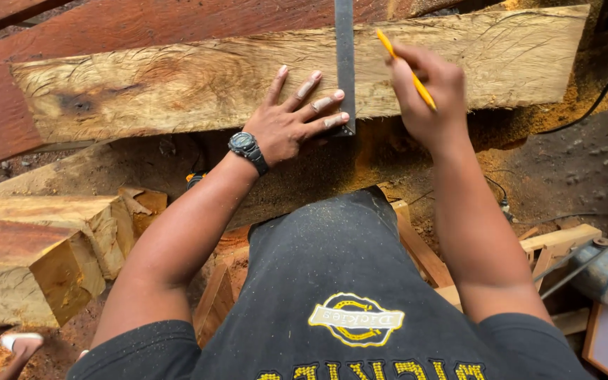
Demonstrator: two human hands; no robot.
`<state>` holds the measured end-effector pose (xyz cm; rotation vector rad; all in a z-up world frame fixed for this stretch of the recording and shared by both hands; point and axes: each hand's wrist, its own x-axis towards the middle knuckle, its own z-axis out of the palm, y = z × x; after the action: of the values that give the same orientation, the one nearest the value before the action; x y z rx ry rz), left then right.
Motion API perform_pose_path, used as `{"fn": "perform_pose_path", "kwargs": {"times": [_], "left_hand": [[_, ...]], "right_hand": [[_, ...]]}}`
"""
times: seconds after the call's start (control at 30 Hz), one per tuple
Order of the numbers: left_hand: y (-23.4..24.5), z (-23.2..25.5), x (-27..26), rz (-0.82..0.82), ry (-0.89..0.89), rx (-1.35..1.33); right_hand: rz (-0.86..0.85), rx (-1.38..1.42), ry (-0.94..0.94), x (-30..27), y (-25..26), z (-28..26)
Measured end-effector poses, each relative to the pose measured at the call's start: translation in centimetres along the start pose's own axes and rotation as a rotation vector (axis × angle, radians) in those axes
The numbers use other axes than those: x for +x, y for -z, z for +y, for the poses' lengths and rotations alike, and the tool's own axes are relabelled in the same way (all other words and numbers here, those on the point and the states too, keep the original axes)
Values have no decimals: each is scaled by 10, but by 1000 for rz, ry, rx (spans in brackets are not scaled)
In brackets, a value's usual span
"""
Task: Measuring, marking, and cutting wooden beams using a tape measure, square, pencil, and circular saw
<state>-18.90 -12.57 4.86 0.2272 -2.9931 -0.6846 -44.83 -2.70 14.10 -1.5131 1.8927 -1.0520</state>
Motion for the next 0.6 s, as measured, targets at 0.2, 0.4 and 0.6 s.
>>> {"fn": "perform_pose_path", "kwargs": {"times": [0.2,0.4,0.6], "left_hand": [[-4,1,-1,44,2,19],[-23,0,1,46,-13,55],[-40,12,-52,644,99,-270]], "right_hand": [[-155,-58,155,1,-10,-15],[-683,-206,-146,-102,22,-4],[149,418,-538,-131,85,112]]}}
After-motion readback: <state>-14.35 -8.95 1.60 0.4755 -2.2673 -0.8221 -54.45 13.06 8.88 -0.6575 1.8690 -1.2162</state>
